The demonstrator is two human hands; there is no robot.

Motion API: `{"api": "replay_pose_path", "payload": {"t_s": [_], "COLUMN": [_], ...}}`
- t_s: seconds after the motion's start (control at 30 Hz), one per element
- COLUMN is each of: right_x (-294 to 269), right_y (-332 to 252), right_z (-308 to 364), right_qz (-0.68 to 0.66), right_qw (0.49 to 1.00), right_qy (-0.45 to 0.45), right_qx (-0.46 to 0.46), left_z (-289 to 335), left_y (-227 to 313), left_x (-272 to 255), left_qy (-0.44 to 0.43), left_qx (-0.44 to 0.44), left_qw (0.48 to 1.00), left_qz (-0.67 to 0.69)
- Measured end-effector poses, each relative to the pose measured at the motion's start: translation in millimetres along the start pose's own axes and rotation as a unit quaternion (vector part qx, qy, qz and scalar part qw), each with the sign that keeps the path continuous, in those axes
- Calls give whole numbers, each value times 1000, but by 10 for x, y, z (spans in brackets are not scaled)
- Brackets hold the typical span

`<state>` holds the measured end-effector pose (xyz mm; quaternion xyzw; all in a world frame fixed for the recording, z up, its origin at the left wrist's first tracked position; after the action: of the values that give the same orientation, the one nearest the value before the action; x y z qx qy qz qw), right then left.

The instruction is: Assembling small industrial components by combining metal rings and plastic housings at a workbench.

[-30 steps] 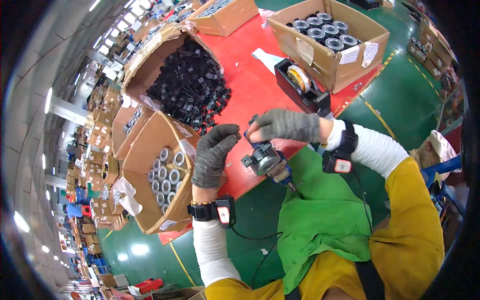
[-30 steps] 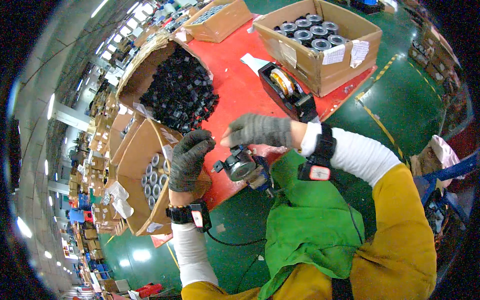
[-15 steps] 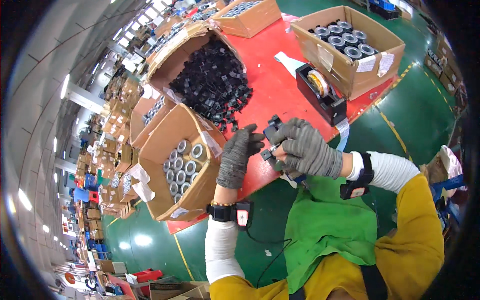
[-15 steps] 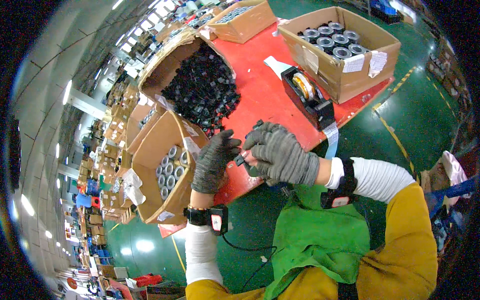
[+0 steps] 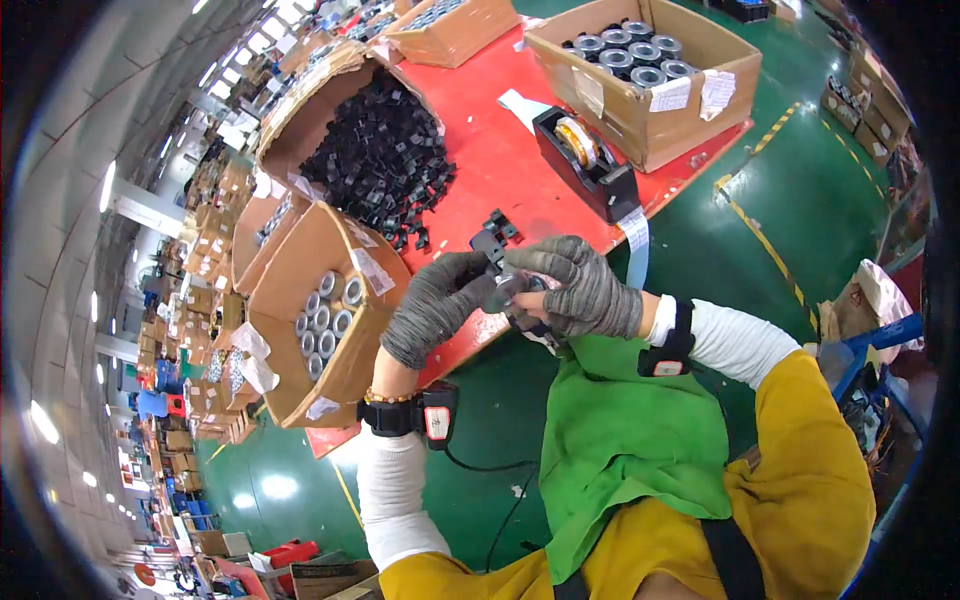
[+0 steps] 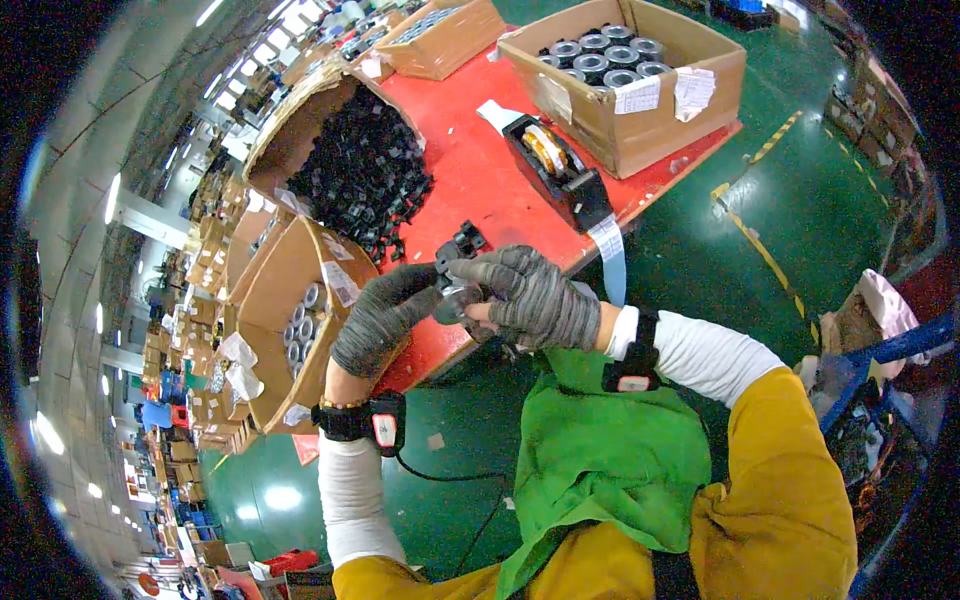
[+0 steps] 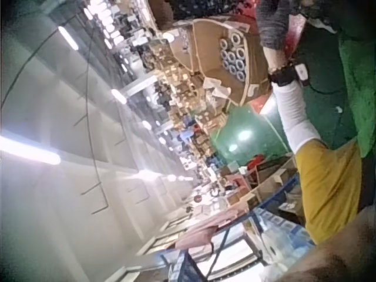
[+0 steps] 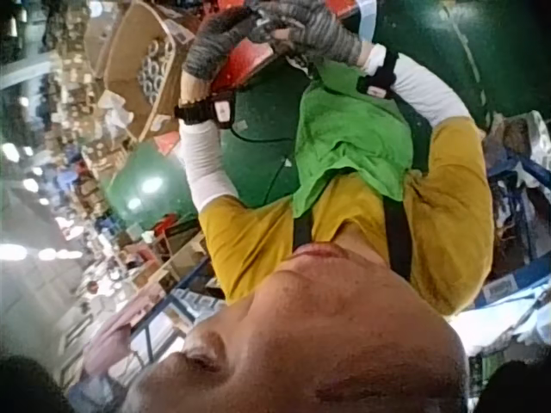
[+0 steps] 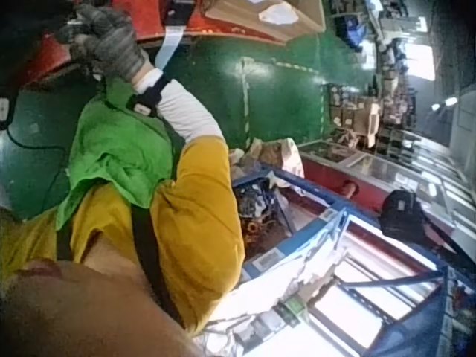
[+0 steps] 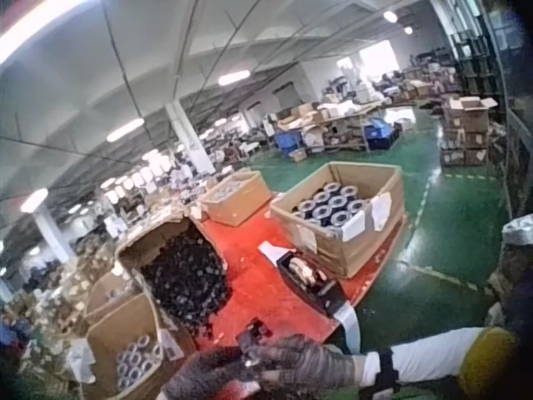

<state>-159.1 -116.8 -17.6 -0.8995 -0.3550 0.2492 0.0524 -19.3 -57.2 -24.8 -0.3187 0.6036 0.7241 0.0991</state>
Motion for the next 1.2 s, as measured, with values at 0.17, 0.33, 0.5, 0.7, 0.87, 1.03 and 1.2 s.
{"api": "replay_pose_path", "payload": {"t_s": [0.17,0.33,0.5,0.7,0.87,1.03,1.2], "right_x": [-189,284,498,-80,-896,-940,-1355], "right_y": [-5,187,219,197,-132,13,569], "right_z": [338,903,1020,600,-177,-139,-59], "right_qz": [34,-153,-226,-8,-183,-84,-123], "right_qw": [997,931,875,935,970,978,953], "right_qy": [6,-117,-147,-187,24,-25,1], "right_qx": [69,309,403,302,157,187,276], "left_z": [30,81,5,235,447,91,-203], "left_y": [261,447,410,549,1204,1530,1595], "left_x": [45,169,236,181,170,509,339], "left_qy": [72,174,299,415,426,353,269], "left_qx": [65,70,22,140,229,304,233], "left_qw": [952,827,722,715,771,789,870], "left_qz": [-291,-530,-623,-545,-415,-401,-342]}}
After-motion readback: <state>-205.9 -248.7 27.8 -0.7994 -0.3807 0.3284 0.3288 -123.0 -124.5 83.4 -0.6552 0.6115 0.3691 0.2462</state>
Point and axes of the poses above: each hand's wrist, its own z-axis away from the middle knuckle, its own x-axis out of the palm, y = z × x, the point moved 9 cm from there along -z, towards the middle knuckle, and after that the axes turned 9 degrees about -z, right-handed, at the moved point
